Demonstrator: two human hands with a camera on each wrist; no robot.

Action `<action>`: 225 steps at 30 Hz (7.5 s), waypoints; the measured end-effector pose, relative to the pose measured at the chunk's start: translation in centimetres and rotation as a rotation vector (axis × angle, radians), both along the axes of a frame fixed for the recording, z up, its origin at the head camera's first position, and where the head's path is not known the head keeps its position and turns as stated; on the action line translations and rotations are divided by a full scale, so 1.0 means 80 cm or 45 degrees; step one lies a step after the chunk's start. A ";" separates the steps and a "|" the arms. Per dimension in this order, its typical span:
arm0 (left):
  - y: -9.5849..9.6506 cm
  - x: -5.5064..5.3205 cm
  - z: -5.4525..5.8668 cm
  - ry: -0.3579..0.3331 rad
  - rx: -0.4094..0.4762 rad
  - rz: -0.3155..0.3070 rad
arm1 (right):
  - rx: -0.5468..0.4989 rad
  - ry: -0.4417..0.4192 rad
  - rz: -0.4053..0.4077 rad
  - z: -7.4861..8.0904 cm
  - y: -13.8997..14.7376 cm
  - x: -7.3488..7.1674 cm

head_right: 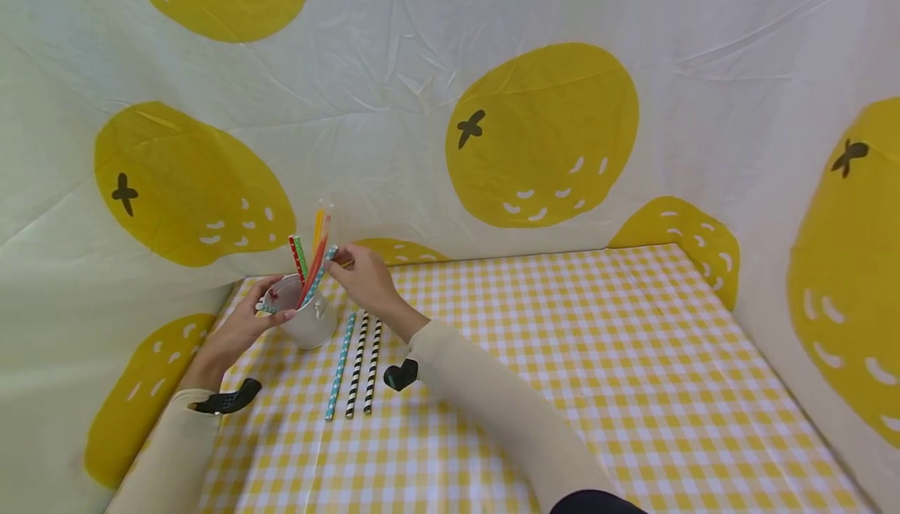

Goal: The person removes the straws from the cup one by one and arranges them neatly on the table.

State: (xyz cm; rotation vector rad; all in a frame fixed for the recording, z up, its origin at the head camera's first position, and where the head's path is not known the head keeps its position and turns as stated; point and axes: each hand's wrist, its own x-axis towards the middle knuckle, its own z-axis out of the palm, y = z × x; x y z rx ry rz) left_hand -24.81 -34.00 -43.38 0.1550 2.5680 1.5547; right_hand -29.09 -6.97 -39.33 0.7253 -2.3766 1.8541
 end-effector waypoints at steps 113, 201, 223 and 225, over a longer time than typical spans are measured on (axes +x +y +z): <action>0.000 0.001 -0.004 -0.016 -0.033 0.020 | 0.638 -0.415 -0.065 -0.094 0.083 0.004; -0.005 -0.001 0.000 0.078 0.029 -0.163 | 0.646 0.515 0.388 -0.003 -0.085 0.043; -0.003 0.000 -0.002 0.036 -0.024 -0.047 | 0.557 0.539 0.288 0.002 -0.073 0.039; -0.003 0.001 -0.001 0.027 -0.025 -0.032 | 0.521 0.553 0.267 0.006 -0.069 0.040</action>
